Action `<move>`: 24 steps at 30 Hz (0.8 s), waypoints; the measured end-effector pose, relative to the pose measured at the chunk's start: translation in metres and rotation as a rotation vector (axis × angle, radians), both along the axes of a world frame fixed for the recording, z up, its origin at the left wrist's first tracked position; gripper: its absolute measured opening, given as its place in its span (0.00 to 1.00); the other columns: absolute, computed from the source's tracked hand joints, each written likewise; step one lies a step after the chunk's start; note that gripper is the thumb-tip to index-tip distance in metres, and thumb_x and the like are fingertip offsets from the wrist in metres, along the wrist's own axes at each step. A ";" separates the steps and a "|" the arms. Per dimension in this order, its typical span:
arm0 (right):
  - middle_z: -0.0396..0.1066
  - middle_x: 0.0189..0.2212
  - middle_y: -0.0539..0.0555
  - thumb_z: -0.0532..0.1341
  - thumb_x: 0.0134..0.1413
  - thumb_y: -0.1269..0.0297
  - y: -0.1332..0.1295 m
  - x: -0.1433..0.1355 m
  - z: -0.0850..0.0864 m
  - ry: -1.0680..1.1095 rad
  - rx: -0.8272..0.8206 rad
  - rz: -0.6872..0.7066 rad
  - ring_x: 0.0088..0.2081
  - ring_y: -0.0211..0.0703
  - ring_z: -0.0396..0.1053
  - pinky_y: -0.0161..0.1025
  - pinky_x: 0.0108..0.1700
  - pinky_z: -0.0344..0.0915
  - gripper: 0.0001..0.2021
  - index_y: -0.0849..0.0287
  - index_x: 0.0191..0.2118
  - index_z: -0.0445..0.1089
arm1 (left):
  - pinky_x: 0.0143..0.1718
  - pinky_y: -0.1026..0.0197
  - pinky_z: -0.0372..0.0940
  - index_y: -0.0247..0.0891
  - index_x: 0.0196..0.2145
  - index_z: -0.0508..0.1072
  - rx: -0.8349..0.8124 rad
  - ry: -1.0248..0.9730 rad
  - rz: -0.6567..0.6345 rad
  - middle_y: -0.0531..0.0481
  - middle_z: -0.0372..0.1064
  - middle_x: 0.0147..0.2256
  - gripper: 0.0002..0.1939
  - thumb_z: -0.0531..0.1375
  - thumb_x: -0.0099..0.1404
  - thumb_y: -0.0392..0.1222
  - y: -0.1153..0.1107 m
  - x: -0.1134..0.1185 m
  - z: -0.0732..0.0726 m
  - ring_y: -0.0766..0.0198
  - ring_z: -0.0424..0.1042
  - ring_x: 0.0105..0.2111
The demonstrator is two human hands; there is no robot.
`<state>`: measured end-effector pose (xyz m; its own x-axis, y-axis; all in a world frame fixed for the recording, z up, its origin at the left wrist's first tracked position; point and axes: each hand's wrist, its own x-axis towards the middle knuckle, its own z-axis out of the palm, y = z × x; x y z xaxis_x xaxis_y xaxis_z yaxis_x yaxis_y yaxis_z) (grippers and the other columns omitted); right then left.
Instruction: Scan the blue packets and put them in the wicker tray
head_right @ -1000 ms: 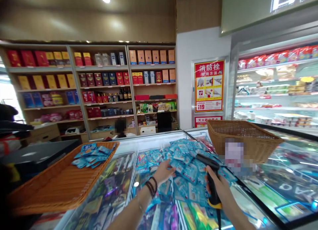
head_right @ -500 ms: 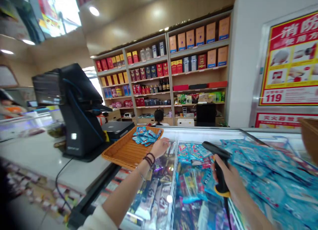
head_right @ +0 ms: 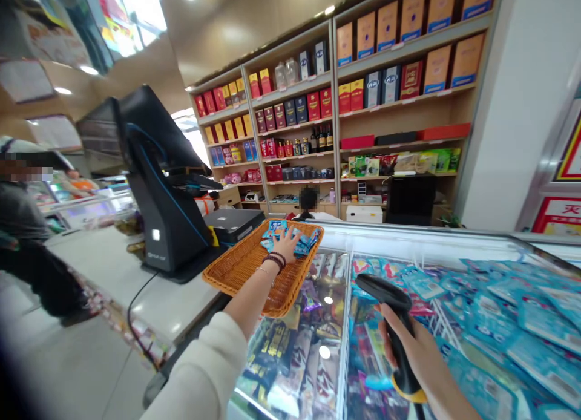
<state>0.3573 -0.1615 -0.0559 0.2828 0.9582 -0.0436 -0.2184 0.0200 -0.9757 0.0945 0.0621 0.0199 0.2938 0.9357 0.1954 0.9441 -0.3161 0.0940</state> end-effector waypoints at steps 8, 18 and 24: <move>0.68 0.17 0.48 0.72 0.41 0.31 -0.010 -0.004 0.008 -0.042 -0.004 0.000 0.13 0.35 0.60 0.36 0.15 0.56 0.30 0.54 0.28 0.66 | 0.54 0.30 0.69 0.49 0.70 0.66 -0.072 0.179 0.024 0.27 0.56 0.70 0.31 0.58 0.71 0.35 0.034 0.022 -0.011 0.28 0.65 0.64; 0.67 0.17 0.46 0.73 0.39 0.32 -0.015 -0.012 0.012 -0.015 0.030 -0.042 0.13 0.35 0.58 0.36 0.14 0.55 0.30 0.54 0.30 0.69 | 0.54 0.43 0.71 0.47 0.69 0.67 -0.117 0.203 -0.199 0.32 0.72 0.57 0.31 0.59 0.70 0.33 -0.002 -0.022 -0.002 0.40 0.79 0.52; 0.67 0.16 0.46 0.75 0.34 0.32 -0.011 -0.006 0.011 0.008 0.008 -0.017 0.12 0.34 0.58 0.35 0.13 0.54 0.31 0.54 0.29 0.69 | 0.59 0.55 0.69 0.51 0.68 0.68 -0.294 0.061 -0.321 0.46 0.71 0.64 0.45 0.71 0.54 0.30 -0.053 -0.085 -0.004 0.47 0.75 0.59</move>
<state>0.3510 -0.1726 -0.0446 0.2988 0.9535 -0.0384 -0.2258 0.0315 -0.9737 0.0099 0.0094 0.0161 0.5819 0.8080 -0.0924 0.8087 -0.5628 0.1710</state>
